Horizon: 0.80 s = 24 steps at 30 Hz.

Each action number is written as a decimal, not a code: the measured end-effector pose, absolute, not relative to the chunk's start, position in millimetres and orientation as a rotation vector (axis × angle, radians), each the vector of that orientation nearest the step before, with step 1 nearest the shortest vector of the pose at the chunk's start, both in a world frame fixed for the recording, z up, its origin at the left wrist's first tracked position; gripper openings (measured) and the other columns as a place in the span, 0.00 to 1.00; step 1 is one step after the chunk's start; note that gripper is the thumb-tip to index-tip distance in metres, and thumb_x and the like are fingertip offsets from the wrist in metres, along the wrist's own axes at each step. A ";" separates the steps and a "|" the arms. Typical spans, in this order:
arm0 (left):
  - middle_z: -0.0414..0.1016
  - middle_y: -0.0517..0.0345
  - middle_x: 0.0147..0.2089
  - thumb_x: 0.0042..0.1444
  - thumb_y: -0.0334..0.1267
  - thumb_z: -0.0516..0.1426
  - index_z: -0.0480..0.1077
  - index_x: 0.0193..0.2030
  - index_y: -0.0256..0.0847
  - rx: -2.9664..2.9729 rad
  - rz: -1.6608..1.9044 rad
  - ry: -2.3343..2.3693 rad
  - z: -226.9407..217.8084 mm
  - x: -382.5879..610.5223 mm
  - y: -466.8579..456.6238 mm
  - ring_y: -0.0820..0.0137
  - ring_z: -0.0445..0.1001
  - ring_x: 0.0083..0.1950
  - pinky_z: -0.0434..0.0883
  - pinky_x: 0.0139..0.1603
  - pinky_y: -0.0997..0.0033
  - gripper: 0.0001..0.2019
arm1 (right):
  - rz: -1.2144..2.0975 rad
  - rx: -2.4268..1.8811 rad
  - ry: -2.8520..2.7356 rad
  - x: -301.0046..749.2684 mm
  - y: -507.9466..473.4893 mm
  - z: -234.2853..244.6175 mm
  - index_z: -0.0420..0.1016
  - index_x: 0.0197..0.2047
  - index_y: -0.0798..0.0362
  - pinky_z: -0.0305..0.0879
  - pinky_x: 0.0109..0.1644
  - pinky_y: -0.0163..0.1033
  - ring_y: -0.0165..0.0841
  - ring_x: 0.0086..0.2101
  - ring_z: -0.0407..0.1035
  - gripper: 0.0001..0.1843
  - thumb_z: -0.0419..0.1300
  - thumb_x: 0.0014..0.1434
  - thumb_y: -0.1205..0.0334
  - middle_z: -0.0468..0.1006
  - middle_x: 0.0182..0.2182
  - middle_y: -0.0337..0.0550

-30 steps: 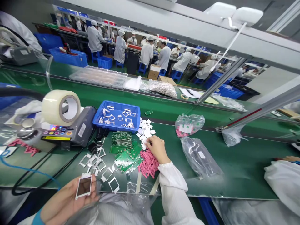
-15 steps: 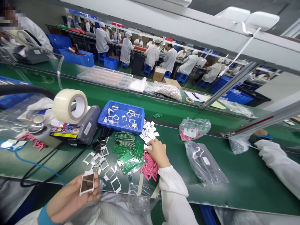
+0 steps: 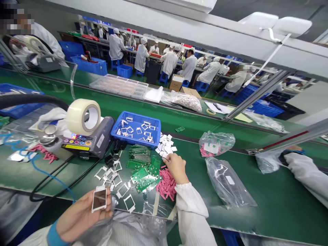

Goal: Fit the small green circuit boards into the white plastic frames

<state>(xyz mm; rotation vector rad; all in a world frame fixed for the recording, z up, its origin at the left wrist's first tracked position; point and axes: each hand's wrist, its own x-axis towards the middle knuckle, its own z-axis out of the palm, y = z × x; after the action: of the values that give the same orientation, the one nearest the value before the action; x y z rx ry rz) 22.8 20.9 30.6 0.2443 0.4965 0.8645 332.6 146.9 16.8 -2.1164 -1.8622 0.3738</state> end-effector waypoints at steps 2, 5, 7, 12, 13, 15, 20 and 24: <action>0.77 0.51 0.38 0.49 0.42 0.60 0.75 0.41 0.39 0.254 0.887 0.490 31.4 23.6 22.2 0.65 0.72 0.42 0.66 0.48 0.59 0.13 | 0.452 -1.995 -1.842 325.4 139.2 32.5 0.67 0.27 0.54 0.55 0.31 0.37 0.32 0.27 0.64 0.10 0.56 0.54 0.57 0.68 0.22 0.38; 0.75 0.48 0.47 0.46 0.43 0.62 0.75 0.42 0.39 0.303 0.946 0.491 38.7 27.8 26.4 0.61 0.70 0.49 0.65 0.52 0.57 0.16 | 0.608 -1.749 -1.839 297.4 116.8 60.5 0.65 0.35 0.53 0.59 0.27 0.34 0.28 0.23 0.64 0.11 0.51 0.59 0.53 0.68 0.24 0.37; 0.71 0.47 0.54 0.43 0.44 0.63 0.75 0.43 0.39 0.347 0.977 0.496 47.4 32.6 29.7 0.58 0.66 0.55 0.63 0.54 0.56 0.19 | 0.659 -1.507 -1.819 268.8 99.0 76.5 0.65 0.35 0.52 0.60 0.24 0.33 0.27 0.22 0.63 0.09 0.52 0.59 0.55 0.69 0.24 0.36; 0.70 0.47 0.56 0.41 0.46 0.64 0.75 0.43 0.39 0.435 1.057 0.446 68.9 42.9 31.4 0.55 0.61 0.60 0.58 0.60 0.57 0.21 | 0.348 -1.052 -1.999 197.2 65.0 91.2 0.70 0.33 0.51 0.66 0.28 0.33 0.28 0.27 0.67 0.05 0.54 0.57 0.69 0.70 0.28 0.40; 0.72 0.47 0.54 0.42 0.45 0.64 0.75 0.43 0.40 0.446 1.075 0.444 71.2 43.4 30.2 0.55 0.63 0.59 0.57 0.60 0.57 0.21 | 0.299 -1.019 -2.023 187.3 60.9 90.7 0.71 0.35 0.52 0.67 0.29 0.33 0.29 0.29 0.67 0.07 0.53 0.57 0.70 0.70 0.29 0.41; 0.74 0.47 0.51 0.43 0.45 0.64 0.75 0.43 0.40 0.452 1.119 0.456 73.0 42.3 27.3 0.56 0.65 0.57 0.58 0.59 0.57 0.20 | 0.268 -0.980 -2.039 174.5 56.4 89.9 0.71 0.39 0.52 0.68 0.31 0.34 0.30 0.30 0.68 0.10 0.51 0.59 0.70 0.70 0.30 0.43; 0.74 0.48 0.52 0.44 0.45 0.63 0.76 0.42 0.40 0.440 1.265 0.522 67.4 30.6 22.7 0.57 0.68 0.55 0.60 0.58 0.59 0.18 | 0.640 -0.908 -2.120 176.5 66.9 104.5 0.73 0.38 0.51 0.68 0.32 0.34 0.30 0.31 0.68 0.08 0.54 0.57 0.68 0.71 0.32 0.42; 0.76 0.46 0.48 0.43 0.47 0.62 0.76 0.38 0.37 0.528 1.247 0.519 63.9 22.5 21.3 0.56 0.71 0.51 0.64 0.54 0.57 0.18 | 0.667 -1.010 -2.109 181.8 80.6 115.4 0.73 0.43 0.50 0.68 0.41 0.42 0.34 0.39 0.69 0.10 0.56 0.57 0.63 0.74 0.36 0.43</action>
<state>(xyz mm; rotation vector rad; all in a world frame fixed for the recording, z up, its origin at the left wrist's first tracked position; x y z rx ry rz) 22.5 21.3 63.9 0.5278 0.5193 1.2466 181.8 80.6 115.4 -1.0097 -2.1093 0.6675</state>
